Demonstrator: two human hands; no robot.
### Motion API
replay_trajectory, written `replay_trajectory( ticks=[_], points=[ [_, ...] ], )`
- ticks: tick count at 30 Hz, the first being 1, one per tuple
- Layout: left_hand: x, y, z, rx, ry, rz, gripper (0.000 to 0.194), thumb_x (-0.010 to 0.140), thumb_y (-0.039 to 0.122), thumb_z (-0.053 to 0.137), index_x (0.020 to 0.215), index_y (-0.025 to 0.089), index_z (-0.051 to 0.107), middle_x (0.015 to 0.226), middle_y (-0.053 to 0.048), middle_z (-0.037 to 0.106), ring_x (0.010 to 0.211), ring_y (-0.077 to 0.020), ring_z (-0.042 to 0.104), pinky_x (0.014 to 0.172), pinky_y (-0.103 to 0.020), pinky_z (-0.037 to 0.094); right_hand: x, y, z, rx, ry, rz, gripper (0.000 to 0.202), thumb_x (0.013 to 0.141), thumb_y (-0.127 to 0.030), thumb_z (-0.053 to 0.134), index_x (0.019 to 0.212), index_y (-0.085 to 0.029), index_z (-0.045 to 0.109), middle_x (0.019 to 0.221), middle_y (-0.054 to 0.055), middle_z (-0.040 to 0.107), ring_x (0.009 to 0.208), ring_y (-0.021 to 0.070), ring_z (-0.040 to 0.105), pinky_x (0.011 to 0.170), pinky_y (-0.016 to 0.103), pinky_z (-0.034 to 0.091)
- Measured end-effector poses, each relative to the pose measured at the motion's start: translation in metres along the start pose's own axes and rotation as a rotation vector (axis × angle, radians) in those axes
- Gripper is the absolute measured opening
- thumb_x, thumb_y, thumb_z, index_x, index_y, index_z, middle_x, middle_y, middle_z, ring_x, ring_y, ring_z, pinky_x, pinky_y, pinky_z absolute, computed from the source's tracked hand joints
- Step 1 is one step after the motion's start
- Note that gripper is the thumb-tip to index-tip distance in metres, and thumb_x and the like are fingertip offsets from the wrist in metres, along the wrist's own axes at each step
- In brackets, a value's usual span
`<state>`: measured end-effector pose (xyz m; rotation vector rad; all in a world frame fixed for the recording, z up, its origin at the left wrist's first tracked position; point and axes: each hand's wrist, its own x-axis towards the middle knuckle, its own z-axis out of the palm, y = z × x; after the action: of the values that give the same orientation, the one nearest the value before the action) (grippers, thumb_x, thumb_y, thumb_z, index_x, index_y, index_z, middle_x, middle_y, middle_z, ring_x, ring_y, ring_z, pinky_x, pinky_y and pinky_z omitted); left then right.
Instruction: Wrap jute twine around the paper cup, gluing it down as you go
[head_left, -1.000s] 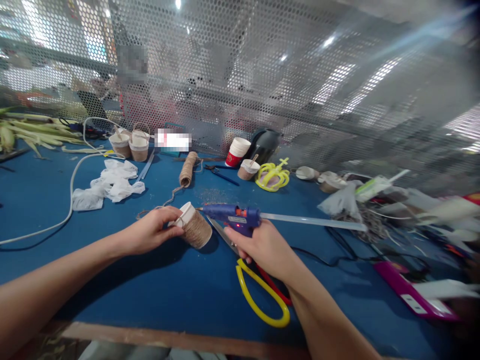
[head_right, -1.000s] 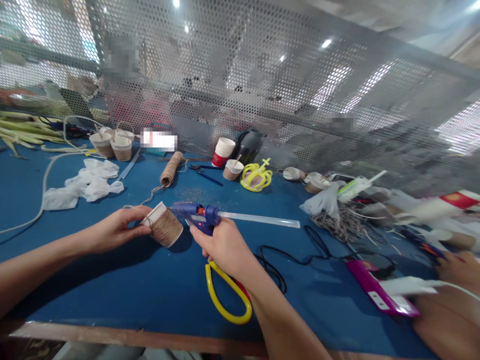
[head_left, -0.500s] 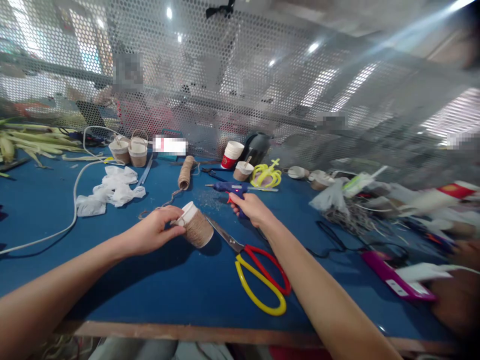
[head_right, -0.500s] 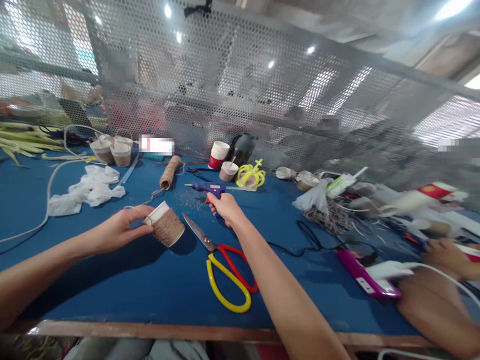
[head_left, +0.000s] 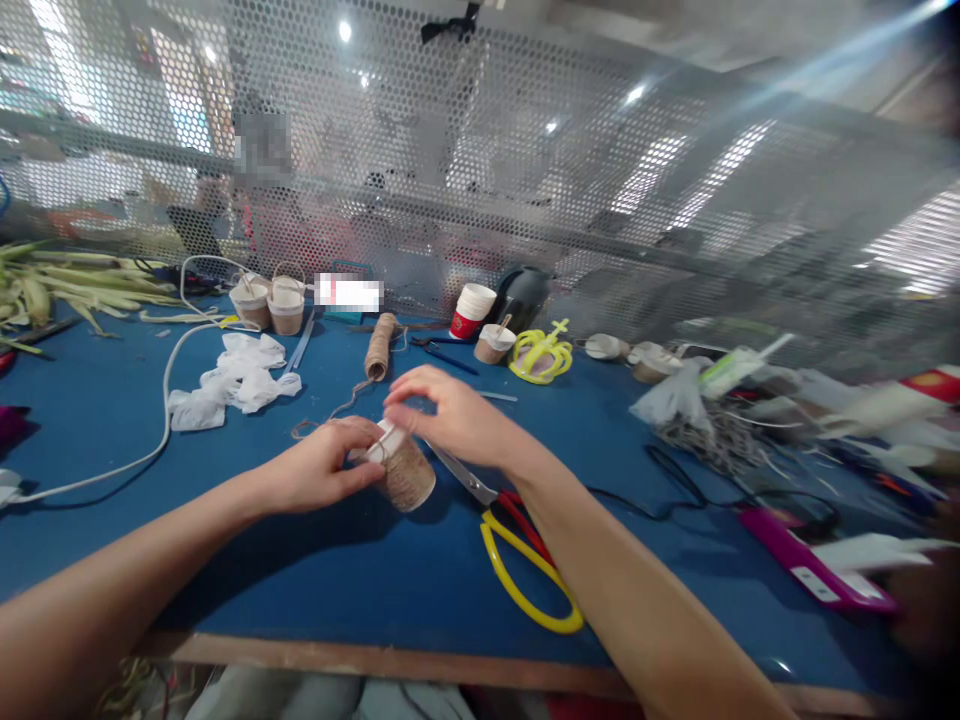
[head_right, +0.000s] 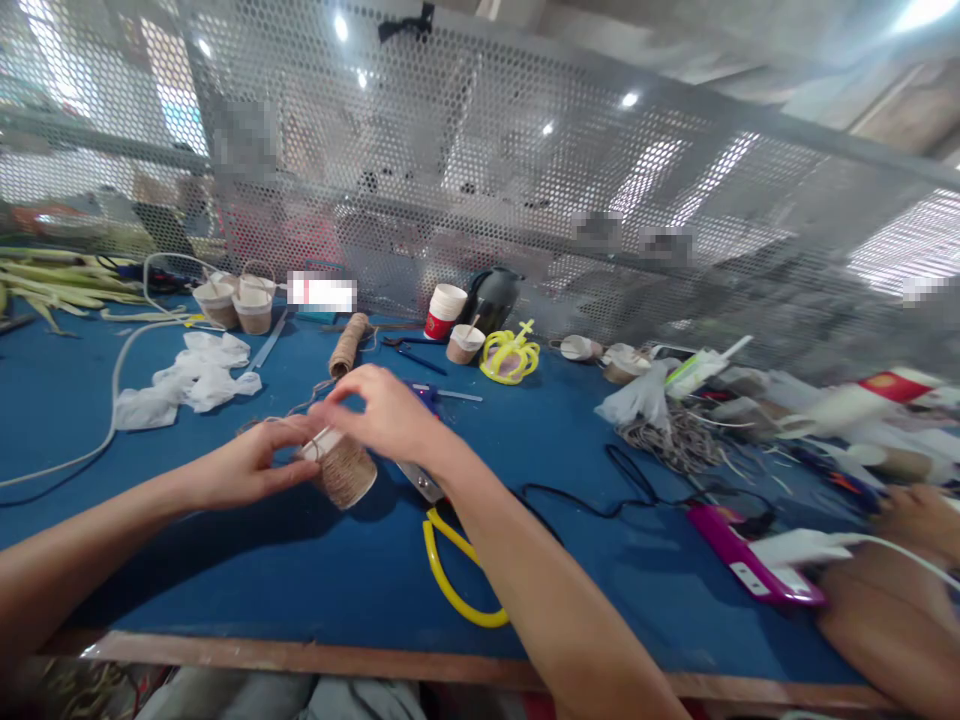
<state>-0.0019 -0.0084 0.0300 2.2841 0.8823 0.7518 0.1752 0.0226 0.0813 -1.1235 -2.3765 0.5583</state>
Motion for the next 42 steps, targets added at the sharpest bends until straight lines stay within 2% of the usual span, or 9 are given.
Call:
replay_trajectory(
  ticks=[3,7,10,14,20,26,31,37,42],
  points=[
    [-0.001,0.000,0.001,0.011,-0.026,-0.055,0.015,0.078,0.022,0.048,0.076,0.012,0.059,0.081,-0.005,0.063,0.079,-0.0180,0.056,0.073,-0.028,0.043,-0.002,-0.026,0.010,-0.017,-0.121,-0.070,0.014,0.068,-0.029,0.064,0.072,-0.016,0.060,0.089,0.006,0.061,0.084,0.0164,0.055,0.075,0.029,0.043],
    [-0.002,0.000,-0.001,-0.098,-0.011,-0.118,0.019,0.078,0.024,0.048,0.089,0.011,0.057,0.093,-0.006,0.062,0.087,-0.0182,0.055,0.079,-0.029,0.043,-0.003,-0.025,0.016,0.043,0.005,-0.015,0.004,0.072,-0.015,0.056,0.068,-0.015,0.058,0.084,0.004,0.062,0.080,0.0138,0.056,0.075,0.028,0.042],
    [-0.002,0.000,-0.003,-0.217,-0.030,-0.126,0.022,0.080,0.024,0.046,0.094,0.011,0.057,0.094,-0.005,0.063,0.087,-0.0172,0.056,0.081,-0.029,0.043,-0.006,-0.016,0.012,0.182,0.130,0.066,0.007,0.075,-0.019,0.053,0.071,-0.015,0.058,0.084,0.004,0.062,0.080,0.0134,0.056,0.076,0.028,0.043],
    [-0.003,0.001,-0.003,-0.297,-0.036,-0.136,0.025,0.080,0.026,0.047,0.097,0.011,0.056,0.096,-0.006,0.062,0.090,-0.0186,0.055,0.080,-0.029,0.044,-0.016,-0.008,0.004,0.356,0.217,0.219,0.014,0.076,-0.027,0.053,0.076,-0.014,0.058,0.075,0.003,0.061,0.070,0.0126,0.056,0.069,0.027,0.045],
    [-0.003,0.004,-0.003,-0.354,-0.041,-0.122,0.026,0.081,0.026,0.047,0.100,0.011,0.056,0.097,-0.007,0.061,0.094,-0.0195,0.054,0.084,-0.030,0.042,-0.033,0.003,0.002,0.438,0.238,0.332,0.022,0.074,-0.035,0.055,0.076,-0.013,0.058,0.076,0.004,0.062,0.069,0.0135,0.056,0.068,0.029,0.044],
    [-0.003,0.008,-0.005,-0.380,-0.076,-0.147,0.027,0.081,0.025,0.046,0.102,0.011,0.056,0.105,-0.008,0.060,0.095,-0.0193,0.053,0.084,-0.030,0.042,-0.042,0.005,0.004,0.497,0.270,0.318,0.023,0.074,-0.037,0.057,0.077,-0.014,0.058,0.077,0.004,0.062,0.069,0.0135,0.057,0.068,0.029,0.044],
    [-0.002,0.012,-0.006,-0.372,-0.100,-0.157,0.027,0.082,0.025,0.045,0.102,0.011,0.056,0.100,-0.007,0.060,0.096,-0.0190,0.053,0.083,-0.029,0.042,-0.044,0.010,0.007,0.491,0.279,0.327,0.022,0.074,-0.037,0.057,0.076,-0.015,0.058,0.074,0.003,0.062,0.067,0.0134,0.056,0.067,0.029,0.044],
    [-0.004,0.014,-0.009,-0.367,-0.103,-0.076,0.023,0.082,0.022,0.046,0.099,0.011,0.056,0.106,-0.008,0.057,0.105,-0.0196,0.049,0.093,-0.029,0.036,-0.045,0.017,0.013,0.546,0.239,0.341,0.022,0.075,-0.038,0.056,0.076,-0.015,0.058,0.074,0.003,0.062,0.070,0.0143,0.056,0.070,0.030,0.044],
    [-0.004,0.016,-0.009,-0.403,-0.106,-0.021,0.015,0.082,0.019,0.046,0.086,0.011,0.058,0.112,-0.009,0.055,0.109,-0.0193,0.047,0.096,-0.029,0.033,-0.045,0.015,0.016,0.567,0.238,0.339,0.020,0.074,-0.036,0.056,0.073,-0.016,0.056,0.071,0.001,0.059,0.068,0.0129,0.054,0.068,0.029,0.044]
  ],
)
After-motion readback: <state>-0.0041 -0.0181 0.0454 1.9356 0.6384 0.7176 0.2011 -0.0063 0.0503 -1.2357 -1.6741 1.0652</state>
